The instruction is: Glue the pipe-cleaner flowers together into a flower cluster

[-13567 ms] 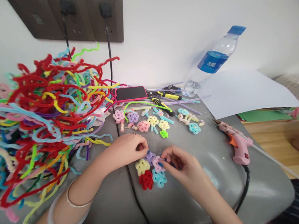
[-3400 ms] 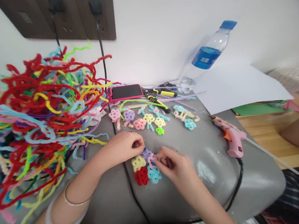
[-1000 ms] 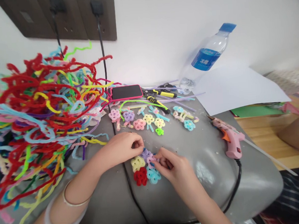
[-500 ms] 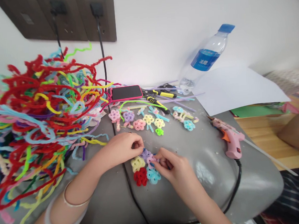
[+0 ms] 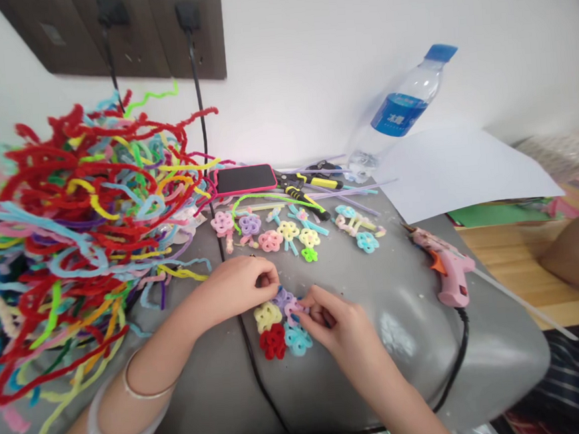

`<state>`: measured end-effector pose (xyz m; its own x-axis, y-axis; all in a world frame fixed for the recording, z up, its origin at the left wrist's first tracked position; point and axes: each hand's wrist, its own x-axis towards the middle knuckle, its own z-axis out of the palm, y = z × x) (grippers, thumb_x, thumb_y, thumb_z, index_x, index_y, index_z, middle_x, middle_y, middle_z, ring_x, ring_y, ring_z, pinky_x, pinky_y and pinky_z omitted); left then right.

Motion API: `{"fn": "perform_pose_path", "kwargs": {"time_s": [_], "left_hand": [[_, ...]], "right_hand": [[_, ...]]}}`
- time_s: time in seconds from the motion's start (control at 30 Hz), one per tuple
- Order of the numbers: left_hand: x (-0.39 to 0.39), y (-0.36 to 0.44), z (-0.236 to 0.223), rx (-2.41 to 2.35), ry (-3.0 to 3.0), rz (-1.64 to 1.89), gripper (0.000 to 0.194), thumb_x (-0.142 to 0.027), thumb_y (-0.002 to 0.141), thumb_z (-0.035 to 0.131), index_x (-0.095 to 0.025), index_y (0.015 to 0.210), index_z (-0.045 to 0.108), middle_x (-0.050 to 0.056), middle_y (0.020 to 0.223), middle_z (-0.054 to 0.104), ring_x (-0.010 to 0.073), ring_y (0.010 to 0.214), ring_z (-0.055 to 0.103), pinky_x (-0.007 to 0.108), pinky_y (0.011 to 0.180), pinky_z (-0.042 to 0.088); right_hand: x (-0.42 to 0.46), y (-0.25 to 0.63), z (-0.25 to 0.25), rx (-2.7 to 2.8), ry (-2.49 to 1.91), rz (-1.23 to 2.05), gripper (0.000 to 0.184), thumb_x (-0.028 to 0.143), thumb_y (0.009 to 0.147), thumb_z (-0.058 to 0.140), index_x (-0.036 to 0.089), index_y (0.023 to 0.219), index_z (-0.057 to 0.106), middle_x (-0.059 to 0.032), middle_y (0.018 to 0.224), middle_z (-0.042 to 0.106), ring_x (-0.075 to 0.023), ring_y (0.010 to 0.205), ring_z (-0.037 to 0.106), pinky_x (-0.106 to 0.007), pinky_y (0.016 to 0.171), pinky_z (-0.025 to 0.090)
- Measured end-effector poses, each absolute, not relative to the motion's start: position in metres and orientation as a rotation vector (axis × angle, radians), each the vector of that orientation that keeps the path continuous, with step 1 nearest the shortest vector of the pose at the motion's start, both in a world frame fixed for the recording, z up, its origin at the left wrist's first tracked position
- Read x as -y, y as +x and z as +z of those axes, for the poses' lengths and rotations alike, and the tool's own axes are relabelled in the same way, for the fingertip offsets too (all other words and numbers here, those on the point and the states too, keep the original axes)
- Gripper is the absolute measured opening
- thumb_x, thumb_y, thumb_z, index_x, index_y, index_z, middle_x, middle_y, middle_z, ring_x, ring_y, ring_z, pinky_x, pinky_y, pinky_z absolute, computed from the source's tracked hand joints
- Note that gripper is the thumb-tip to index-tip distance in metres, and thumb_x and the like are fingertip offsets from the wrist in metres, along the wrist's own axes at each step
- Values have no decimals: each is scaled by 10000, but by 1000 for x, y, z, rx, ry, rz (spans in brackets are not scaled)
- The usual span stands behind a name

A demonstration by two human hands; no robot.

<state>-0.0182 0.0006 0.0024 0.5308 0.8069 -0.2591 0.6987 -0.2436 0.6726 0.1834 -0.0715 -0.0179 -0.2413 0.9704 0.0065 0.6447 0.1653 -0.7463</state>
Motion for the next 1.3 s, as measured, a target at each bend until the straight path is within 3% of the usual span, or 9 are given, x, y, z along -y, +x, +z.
{"fn": "perform_pose_path", "kwargs": {"time_s": [0.97, 1.3], "left_hand": [[-1, -19, 2, -1213, 2003, 181, 141, -253, 818, 557, -200, 740, 663, -9, 742, 690, 151, 693, 598, 251, 611, 358], [-1, -18, 3, -1219, 1993, 164, 129, -257, 815, 550, -206, 742, 644, -17, 745, 681, 144, 695, 590, 246, 621, 349]], "right_hand": [[71, 184, -18, 1955, -1522, 867, 222, 282, 916, 550, 227, 705, 506, 58, 555, 404, -131, 526, 416, -221, 499, 329], [71, 184, -18, 1924, -1534, 918, 186, 206, 864, 578, 226, 705, 483, 71, 564, 367, -124, 532, 403, -217, 508, 312]]}}
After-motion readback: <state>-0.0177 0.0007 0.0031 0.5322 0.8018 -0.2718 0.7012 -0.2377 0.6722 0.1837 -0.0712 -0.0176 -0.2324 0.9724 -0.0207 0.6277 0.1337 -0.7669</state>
